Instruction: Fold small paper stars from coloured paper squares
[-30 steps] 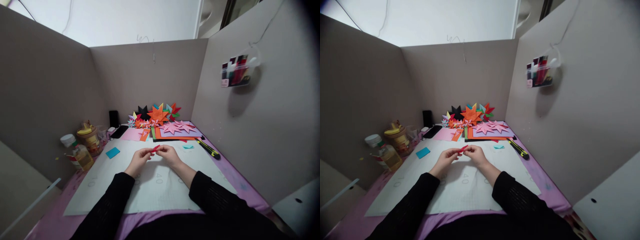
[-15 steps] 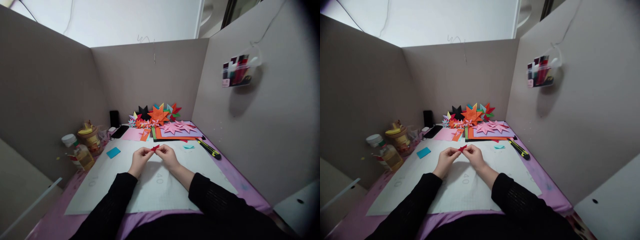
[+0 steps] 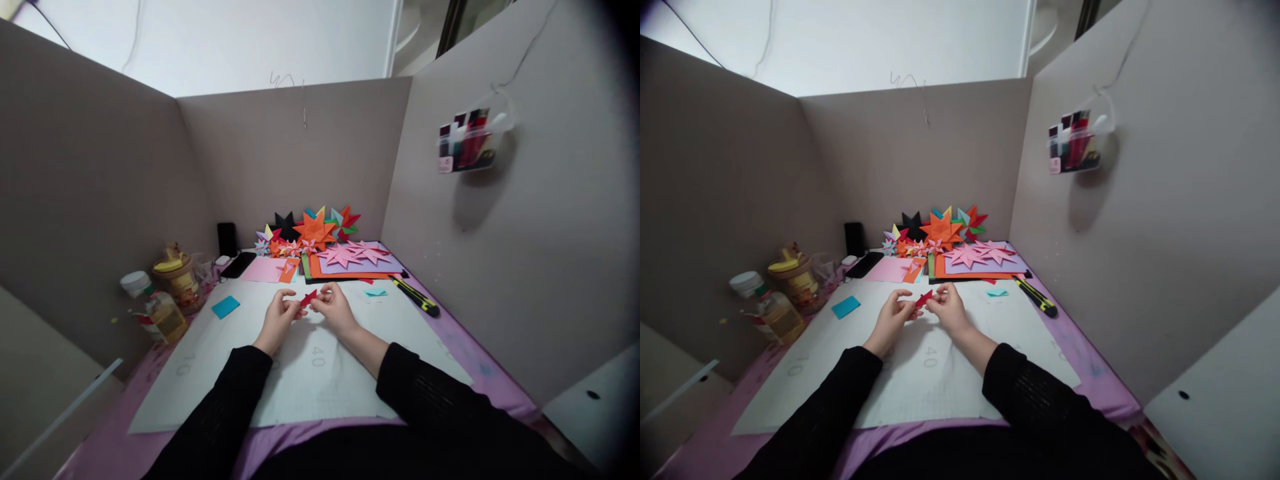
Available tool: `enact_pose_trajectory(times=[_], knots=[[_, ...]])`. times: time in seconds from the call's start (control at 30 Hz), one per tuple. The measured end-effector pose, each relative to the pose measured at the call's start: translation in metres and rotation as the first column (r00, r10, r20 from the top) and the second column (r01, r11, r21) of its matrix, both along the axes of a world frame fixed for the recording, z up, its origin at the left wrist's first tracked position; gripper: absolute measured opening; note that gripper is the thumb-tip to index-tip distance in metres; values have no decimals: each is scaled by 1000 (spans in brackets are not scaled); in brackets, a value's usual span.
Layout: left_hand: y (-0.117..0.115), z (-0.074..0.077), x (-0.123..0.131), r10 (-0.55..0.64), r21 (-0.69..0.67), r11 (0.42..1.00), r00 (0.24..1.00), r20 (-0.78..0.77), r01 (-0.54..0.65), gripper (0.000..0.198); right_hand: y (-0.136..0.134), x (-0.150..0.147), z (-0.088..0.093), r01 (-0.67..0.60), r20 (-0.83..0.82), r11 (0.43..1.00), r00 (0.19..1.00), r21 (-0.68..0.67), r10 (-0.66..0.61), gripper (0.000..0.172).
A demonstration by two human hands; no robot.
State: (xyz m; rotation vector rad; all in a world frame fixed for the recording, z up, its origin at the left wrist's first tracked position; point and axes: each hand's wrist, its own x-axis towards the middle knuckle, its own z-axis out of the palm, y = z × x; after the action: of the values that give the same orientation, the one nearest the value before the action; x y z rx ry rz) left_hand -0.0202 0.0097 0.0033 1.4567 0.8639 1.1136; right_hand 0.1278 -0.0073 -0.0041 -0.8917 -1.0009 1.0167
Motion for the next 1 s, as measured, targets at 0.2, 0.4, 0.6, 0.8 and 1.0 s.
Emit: enact_pose_trajectory(times=[0.2,0.4,0.6,0.8,1.0], knots=[[1,-3,1,87,210,977,977,-195,-45,36,4,4,-4,-1,-45,1000,999,-22,0,37],[-3,-1,2,161,278,957,942,-295,-76,25,1,-1,-5,-73,-52,997,996,-14,72,36],[-4,-1,3,-7,27,1000,973,-232,14,32,-1,-2,-6,-68,6,998,998,10,68,33],[-8,0,6,-127,-25,992,959,-253,125,31,2,1,-9,-27,-3,999,1000,-25,27,33],[-8,3,5,-38,72,996,976,-215,54,29,-1,0,-3,-88,44,996,995,19,87,29]])
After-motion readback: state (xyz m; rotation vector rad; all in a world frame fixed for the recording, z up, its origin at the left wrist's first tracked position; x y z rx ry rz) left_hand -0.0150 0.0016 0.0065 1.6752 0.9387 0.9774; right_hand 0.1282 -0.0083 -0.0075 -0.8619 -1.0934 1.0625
